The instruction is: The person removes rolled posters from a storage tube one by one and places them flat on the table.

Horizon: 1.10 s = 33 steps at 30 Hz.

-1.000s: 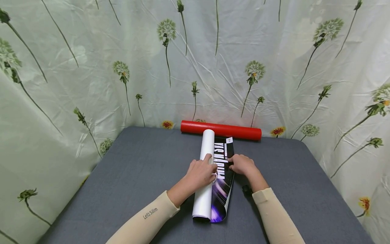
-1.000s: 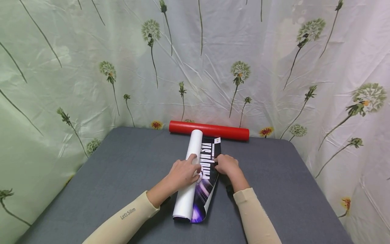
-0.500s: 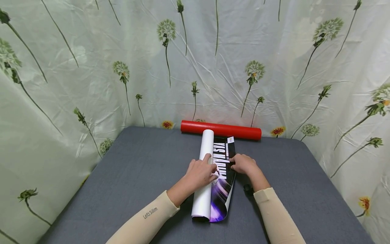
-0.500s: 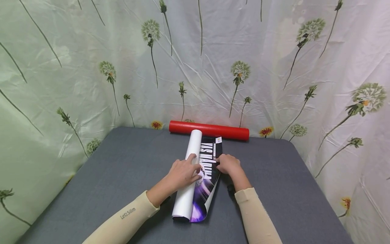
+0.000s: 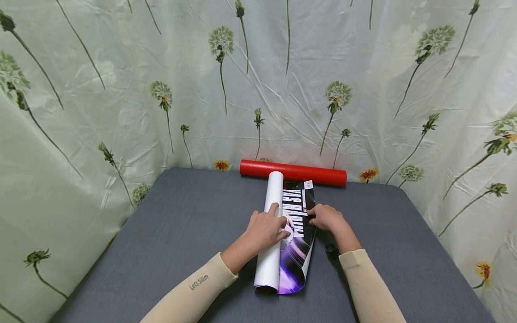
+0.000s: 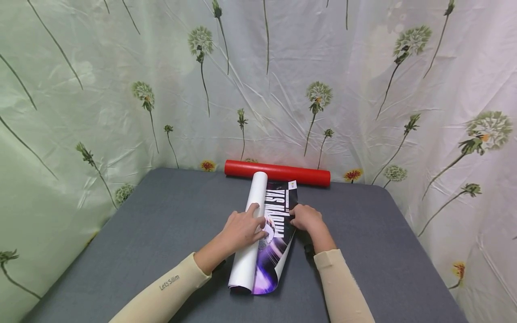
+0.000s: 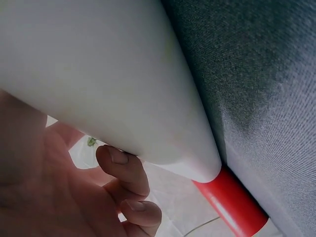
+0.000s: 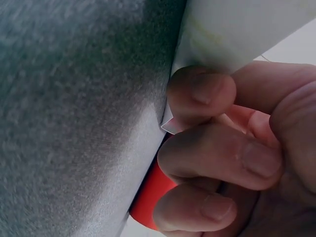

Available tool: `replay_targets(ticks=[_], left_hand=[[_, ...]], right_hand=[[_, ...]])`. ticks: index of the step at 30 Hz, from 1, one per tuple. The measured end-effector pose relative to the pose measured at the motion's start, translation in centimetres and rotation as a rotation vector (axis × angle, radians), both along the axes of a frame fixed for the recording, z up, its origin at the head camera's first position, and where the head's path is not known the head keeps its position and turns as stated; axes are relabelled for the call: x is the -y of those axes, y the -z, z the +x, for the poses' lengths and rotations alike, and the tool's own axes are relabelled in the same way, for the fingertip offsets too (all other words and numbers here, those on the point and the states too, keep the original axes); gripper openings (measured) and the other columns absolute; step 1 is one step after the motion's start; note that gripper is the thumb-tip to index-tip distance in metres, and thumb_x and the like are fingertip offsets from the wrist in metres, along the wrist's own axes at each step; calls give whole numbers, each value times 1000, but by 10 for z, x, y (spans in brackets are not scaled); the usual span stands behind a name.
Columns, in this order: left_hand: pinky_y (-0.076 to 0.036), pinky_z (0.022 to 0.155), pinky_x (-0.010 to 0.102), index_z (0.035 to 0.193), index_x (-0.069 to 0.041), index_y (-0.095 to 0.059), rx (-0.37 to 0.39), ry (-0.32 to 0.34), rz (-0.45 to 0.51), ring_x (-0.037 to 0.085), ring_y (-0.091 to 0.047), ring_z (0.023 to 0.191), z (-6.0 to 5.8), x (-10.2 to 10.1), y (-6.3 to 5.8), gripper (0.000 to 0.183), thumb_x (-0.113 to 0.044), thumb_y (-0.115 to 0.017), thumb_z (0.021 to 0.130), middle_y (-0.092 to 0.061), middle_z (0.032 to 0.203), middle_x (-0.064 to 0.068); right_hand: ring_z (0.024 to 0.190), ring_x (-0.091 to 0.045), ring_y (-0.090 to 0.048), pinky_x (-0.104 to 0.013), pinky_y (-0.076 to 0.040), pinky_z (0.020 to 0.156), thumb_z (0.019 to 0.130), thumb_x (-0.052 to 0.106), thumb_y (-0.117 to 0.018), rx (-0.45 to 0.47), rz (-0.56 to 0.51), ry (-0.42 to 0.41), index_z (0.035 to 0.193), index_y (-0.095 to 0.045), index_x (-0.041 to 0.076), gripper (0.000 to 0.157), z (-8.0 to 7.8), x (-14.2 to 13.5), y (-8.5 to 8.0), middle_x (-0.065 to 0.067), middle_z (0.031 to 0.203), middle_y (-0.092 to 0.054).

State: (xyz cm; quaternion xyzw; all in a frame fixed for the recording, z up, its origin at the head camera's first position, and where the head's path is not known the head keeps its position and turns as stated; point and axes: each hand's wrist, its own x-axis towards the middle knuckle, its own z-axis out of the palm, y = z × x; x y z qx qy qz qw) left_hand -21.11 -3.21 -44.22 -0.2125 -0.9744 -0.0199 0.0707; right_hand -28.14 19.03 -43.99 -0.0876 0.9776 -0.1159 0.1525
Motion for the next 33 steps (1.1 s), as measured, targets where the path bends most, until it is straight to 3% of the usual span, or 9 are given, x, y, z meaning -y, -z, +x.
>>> replay_targets(ticks=[5, 9, 13, 20, 27, 33], left_hand=[[-34, 63, 33, 109, -32, -76, 8, -3, 6, 22, -63, 72, 1, 1, -1, 28, -56, -75, 94, -57, 146, 10], [-32, 61, 33, 101, -34, -81, -55, 31, -9, 21, -65, 70, 2, 3, 1, 11, -40, -76, 94, -60, 150, 4], [-29, 58, 34, 93, -34, -82, -108, 51, -25, 22, -65, 66, 2, 4, 2, 8, -35, -74, 93, -63, 148, -2], [-32, 63, 34, 93, -32, -79, -44, 13, -10, 22, -66, 75, 1, 3, 0, 16, -48, -76, 95, -61, 147, 2], [-29, 62, 34, 96, -33, -84, -78, 24, -25, 22, -64, 67, 2, 4, -2, 11, -34, -72, 95, -64, 146, 0], [-32, 65, 34, 99, -33, -82, -52, 2, -10, 23, -66, 73, 2, 4, -2, 13, -42, -74, 96, -63, 146, 4]], right_hand=[[124, -42, -62, -66, -49, 104, 100, 20, -71, 19, 9, 14, 145, -67, 12, 46, -2, -2, -1, -25, 146, -63], [124, -41, -61, -67, -47, 105, 100, 20, -70, 35, 9, 25, 146, -66, 12, 47, -2, -3, -1, -25, 148, -62], [121, -40, -60, -66, -48, 105, 100, 19, -70, 46, 3, 28, 146, -65, 11, 47, -2, -4, -1, -27, 149, -60], [123, -41, -60, -65, -49, 103, 100, 19, -70, 34, 6, 12, 145, -67, 11, 46, -2, -8, -2, -26, 149, -61], [118, -39, -61, -64, -49, 101, 99, 19, -71, 38, 2, 4, 143, -68, 11, 45, -2, -12, -5, -26, 148, -62], [115, -40, -62, -62, -51, 96, 97, 18, -71, 18, -9, -8, 141, -70, 11, 44, 1, -15, -7, -27, 145, -64]])
